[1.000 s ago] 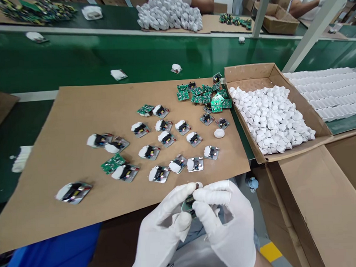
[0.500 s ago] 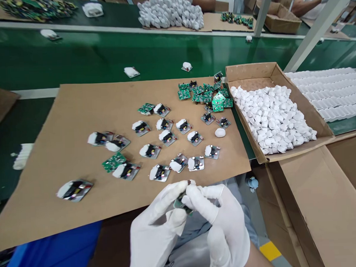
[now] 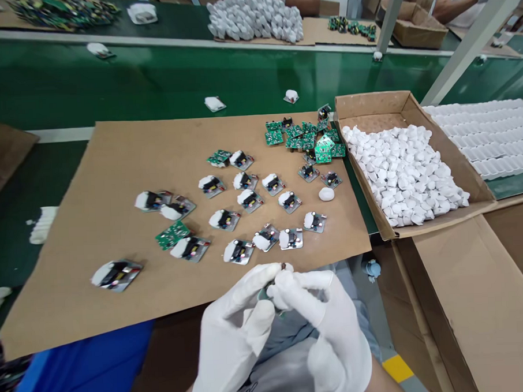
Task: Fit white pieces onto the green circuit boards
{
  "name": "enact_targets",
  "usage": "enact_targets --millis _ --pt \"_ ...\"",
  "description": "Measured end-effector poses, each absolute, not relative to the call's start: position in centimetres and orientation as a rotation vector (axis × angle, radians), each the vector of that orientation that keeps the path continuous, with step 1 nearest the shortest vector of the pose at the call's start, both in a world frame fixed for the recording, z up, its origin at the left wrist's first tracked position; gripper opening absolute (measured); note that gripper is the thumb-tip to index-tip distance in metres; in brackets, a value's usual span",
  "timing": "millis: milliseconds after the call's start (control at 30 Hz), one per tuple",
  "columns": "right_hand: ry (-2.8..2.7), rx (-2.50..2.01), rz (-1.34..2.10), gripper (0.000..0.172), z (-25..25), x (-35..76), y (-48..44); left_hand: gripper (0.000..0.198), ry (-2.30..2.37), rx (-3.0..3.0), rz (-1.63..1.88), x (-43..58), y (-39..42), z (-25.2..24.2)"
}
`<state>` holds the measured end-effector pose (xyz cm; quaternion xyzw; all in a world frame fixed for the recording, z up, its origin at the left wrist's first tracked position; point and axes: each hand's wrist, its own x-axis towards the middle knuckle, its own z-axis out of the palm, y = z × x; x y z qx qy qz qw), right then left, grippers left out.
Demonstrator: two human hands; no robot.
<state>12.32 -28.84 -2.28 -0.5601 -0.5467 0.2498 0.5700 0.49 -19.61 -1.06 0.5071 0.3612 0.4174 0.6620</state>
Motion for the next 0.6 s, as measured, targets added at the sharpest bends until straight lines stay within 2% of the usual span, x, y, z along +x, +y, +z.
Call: enact_targets --millis 133,333,500,600 --pt "-0.942 -1.35 0.555 0.045 -1.7 12.5 -28.9 0.031 0.745 1.07 0.904 0.6 -19.3 -0.7" --pt "-1.045 -1.41 0.468 0.013 -0.3 12.3 -27.1 0.029 0.722 0.98 0.803 0.6 -19.4 -0.9" --pt "-1.091 -1.485 0.225 0.016 0.1 11.6 -26.2 0.032 0.714 1.039 0.796 0.5 -19.5 -1.0" --pt "-1.062 -1.535 0.24 0.015 0.3 11.4 -26.1 0.03 0.691 1.124 0.837 0.4 -19.5 -1.2"
